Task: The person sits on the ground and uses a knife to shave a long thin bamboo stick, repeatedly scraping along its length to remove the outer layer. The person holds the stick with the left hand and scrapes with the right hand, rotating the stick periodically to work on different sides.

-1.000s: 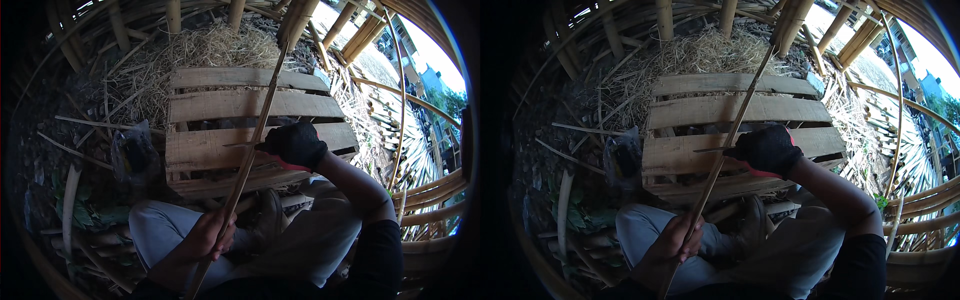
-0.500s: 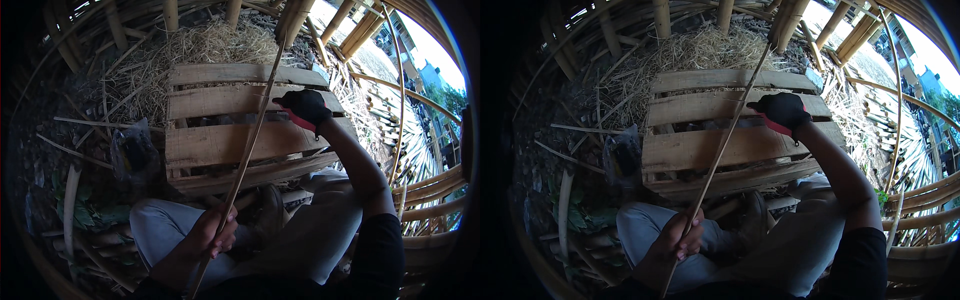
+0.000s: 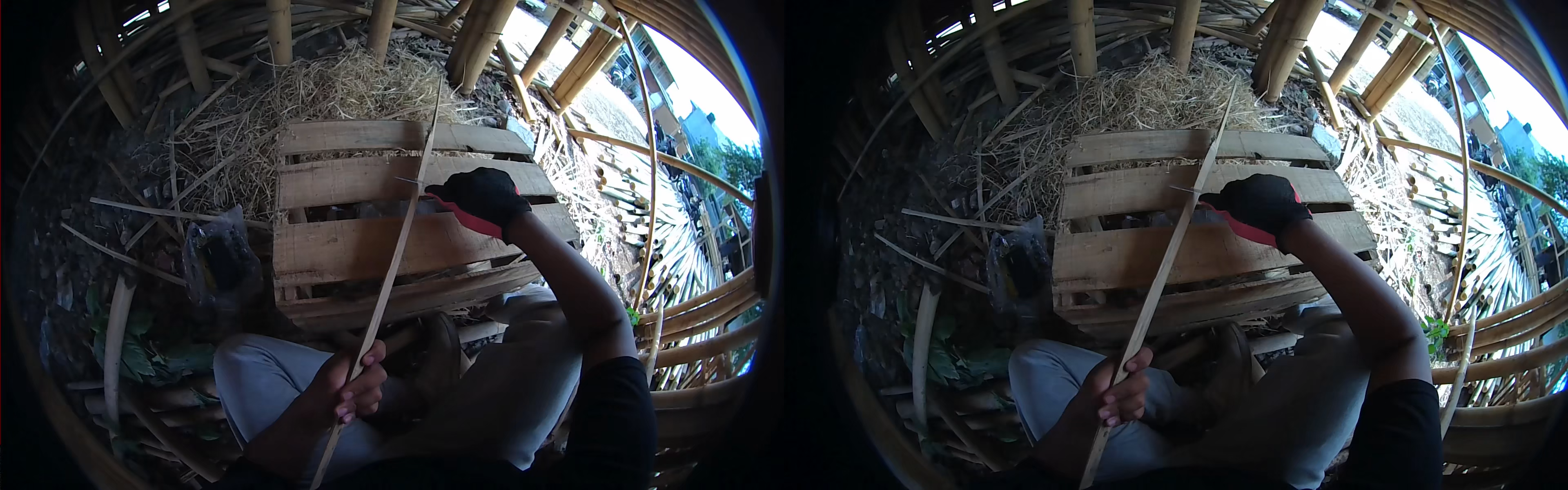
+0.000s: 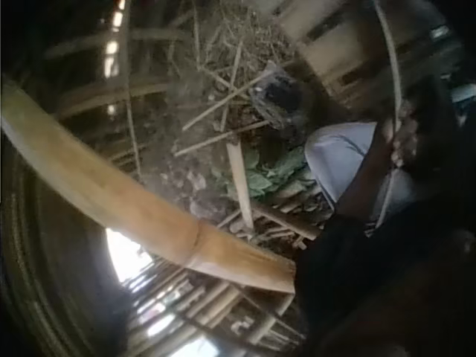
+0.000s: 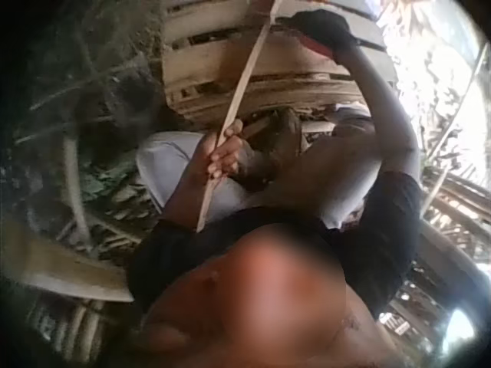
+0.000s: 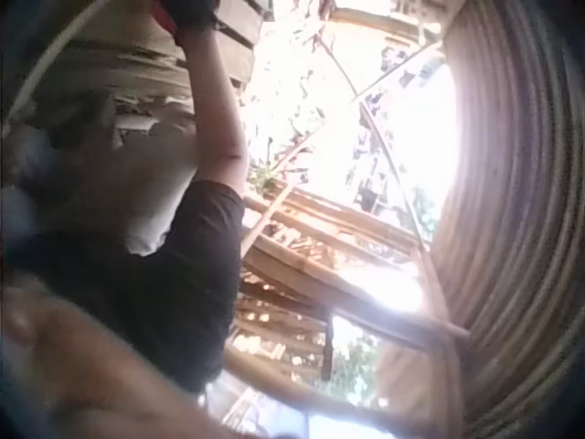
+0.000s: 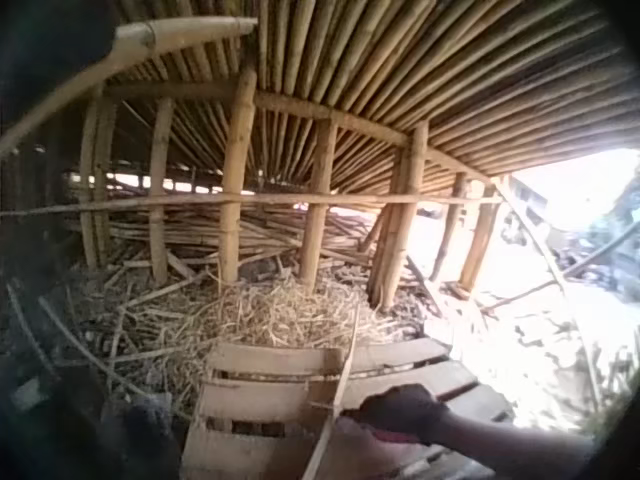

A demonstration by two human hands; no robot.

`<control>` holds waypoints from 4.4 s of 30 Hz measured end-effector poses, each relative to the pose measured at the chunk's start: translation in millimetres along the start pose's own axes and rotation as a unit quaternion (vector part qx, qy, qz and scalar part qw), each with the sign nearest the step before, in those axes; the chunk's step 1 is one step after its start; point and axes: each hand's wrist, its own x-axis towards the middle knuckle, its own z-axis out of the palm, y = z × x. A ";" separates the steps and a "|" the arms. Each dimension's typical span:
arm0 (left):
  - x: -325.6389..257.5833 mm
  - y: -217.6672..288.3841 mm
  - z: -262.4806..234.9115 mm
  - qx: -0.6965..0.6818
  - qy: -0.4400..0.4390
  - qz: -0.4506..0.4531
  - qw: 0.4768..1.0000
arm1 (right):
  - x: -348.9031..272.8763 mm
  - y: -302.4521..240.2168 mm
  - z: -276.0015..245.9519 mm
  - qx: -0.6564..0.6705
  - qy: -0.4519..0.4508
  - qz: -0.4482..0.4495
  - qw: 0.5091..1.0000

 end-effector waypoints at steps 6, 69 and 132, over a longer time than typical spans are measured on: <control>1.9 1.6 -6.3 -0.041 -0.019 0.000 0.999 | -21.3 -46.7 -18.3 0.001 -0.030 0.007 1.000; 5.3 -3.0 17.9 0.251 0.212 0.053 0.943 | -64.9 -88.5 -9.3 0.122 0.023 -0.057 0.991; 1.1 2.9 4.8 0.367 0.195 0.046 0.908 | -60.8 -96.2 -24.5 0.162 -0.027 0.075 0.984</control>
